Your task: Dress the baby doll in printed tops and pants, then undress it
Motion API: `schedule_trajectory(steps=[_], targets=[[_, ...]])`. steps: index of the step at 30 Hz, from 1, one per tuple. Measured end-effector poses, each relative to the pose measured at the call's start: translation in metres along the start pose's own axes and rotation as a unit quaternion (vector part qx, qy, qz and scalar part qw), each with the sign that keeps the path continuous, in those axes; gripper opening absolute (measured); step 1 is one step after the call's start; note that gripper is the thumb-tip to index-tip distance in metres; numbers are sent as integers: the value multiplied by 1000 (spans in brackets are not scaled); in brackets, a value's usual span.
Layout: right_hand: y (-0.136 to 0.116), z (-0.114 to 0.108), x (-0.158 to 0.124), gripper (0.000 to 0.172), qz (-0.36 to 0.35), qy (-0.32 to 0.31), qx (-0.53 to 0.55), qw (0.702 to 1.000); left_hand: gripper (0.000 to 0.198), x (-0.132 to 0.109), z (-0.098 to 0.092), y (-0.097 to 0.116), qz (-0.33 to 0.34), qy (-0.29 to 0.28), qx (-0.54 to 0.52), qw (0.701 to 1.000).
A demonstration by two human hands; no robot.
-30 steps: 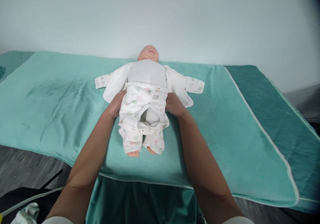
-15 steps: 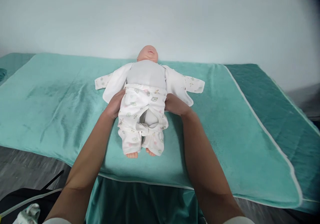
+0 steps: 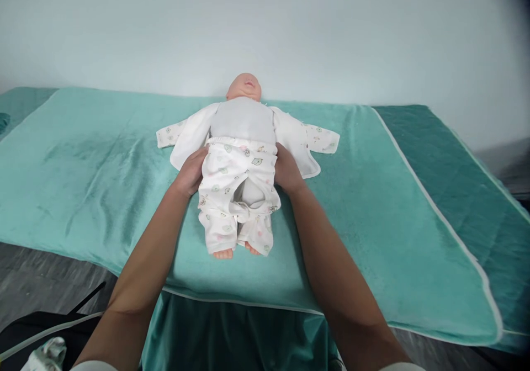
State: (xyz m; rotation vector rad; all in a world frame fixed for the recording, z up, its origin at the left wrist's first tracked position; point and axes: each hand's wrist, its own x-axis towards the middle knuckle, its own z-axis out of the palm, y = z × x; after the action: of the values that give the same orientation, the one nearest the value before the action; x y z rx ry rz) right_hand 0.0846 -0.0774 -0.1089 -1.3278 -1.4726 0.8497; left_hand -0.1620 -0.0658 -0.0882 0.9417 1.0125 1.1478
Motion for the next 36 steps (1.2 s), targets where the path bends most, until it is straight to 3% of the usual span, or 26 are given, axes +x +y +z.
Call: schedule_trajectory(steps=[4, 9, 15, 21, 24, 28, 32, 36], targets=[[-1, 2, 3, 33, -16, 15, 45, 999, 35, 0, 1, 2, 23, 1, 2, 1000], [0, -2, 13, 25, -44, 45, 17, 998, 32, 3, 6, 5, 57, 1, 17, 998], [2, -3, 25, 23, -32, 23, 47, 998, 30, 14, 5, 0, 78, -7, 38, 996], [-1, -3, 20, 26, -4, 71, -26, 997, 30, 13, 1, 5, 138, 44, 94, 985], [-3, -3, 13, 32, -37, 98, -26, 994, 37, 12, -4, 6, 152, 9, 126, 980], [-7, -2, 8, 28, -135, 136, -62, 980, 35, 14, -15, 5, 171, -51, 163, 970], [-5, -2, 14, 31, -148, 107, -39, 982, 32, 13, -20, 4, 226, -39, 228, 946], [1, -7, 27, 30, -81, 68, 40, 994, 26, 16, -14, 6, 229, -30, 224, 947]])
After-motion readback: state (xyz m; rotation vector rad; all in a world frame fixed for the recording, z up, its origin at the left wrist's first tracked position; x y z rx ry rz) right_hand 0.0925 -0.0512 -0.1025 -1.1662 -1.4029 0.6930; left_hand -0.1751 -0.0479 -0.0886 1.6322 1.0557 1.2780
